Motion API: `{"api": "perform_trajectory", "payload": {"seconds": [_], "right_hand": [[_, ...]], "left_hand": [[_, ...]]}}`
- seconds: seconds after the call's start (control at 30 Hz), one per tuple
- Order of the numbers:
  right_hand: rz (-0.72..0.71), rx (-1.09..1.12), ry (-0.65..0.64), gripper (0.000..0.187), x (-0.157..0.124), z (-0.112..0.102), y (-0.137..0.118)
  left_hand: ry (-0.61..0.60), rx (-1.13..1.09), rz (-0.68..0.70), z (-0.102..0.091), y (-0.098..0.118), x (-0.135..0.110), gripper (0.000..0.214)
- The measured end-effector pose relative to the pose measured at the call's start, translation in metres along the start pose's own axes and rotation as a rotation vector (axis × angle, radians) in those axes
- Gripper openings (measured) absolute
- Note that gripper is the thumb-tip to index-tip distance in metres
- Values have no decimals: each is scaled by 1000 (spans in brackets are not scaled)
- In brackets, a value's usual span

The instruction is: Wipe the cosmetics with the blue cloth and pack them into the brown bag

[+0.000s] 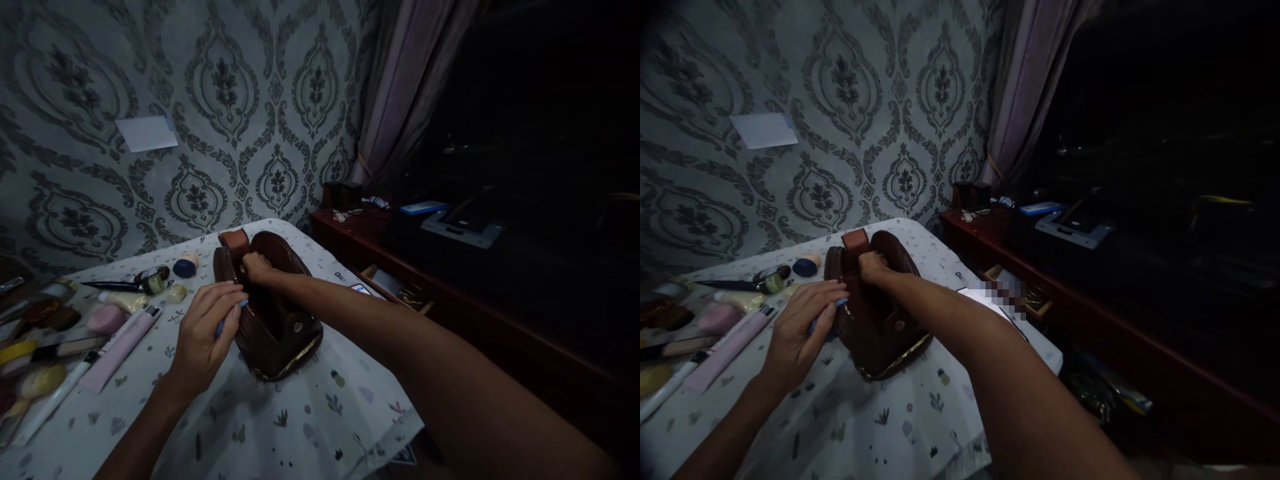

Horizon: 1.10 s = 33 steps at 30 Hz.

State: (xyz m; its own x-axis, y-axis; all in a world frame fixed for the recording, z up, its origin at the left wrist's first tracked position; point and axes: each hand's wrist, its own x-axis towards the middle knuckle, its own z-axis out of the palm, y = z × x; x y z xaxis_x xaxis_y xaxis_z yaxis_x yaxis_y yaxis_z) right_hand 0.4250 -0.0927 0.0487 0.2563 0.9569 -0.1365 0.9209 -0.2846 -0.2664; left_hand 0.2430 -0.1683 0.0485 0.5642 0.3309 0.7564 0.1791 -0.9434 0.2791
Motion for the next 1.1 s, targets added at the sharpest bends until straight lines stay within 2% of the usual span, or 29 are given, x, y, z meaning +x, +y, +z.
{"api": "perform_trajectory", "payload": {"seconds": [0.17,0.27,0.4,0.47,0.5,0.57,0.6,0.73,0.8,0.9,0.97,1.03,1.1], "right_hand": [[44,13,67,38,-5,1,-3],[42,9,94,36,-16,-6,-8],[-128,-14,139,35,-45,-33,-6],[-260,-49,235,34,-66,-49,2],[-334,-107,339,33,-77,-56,8],[-323,-181,454,40,-96,-66,24],[-272,-185,452,46,-103,-68,33],[-116,-78,253,58,-115,-65,64],[-88,-54,240,59,-116,-60,70],[-67,-67,285,58,-117,-56,68],[-112,-114,361,48,-117,-55,60],[-236,-139,438,36,-112,-54,48],[-319,-39,383,29,-100,-49,33]], "left_hand": [[15,20,24,1,2,0,21],[13,27,32,1,2,0,22],[24,27,36,1,0,-1,22],[25,27,39,0,-1,-1,22],[24,26,41,0,-1,-1,22],[27,21,45,0,-2,-1,22],[30,19,45,0,-1,-1,21],[40,34,36,1,1,1,21],[31,42,35,1,2,3,21],[10,44,39,1,2,5,20],[0,42,45,0,2,6,20],[1,35,49,0,1,6,20],[8,29,43,1,1,4,20]]}}
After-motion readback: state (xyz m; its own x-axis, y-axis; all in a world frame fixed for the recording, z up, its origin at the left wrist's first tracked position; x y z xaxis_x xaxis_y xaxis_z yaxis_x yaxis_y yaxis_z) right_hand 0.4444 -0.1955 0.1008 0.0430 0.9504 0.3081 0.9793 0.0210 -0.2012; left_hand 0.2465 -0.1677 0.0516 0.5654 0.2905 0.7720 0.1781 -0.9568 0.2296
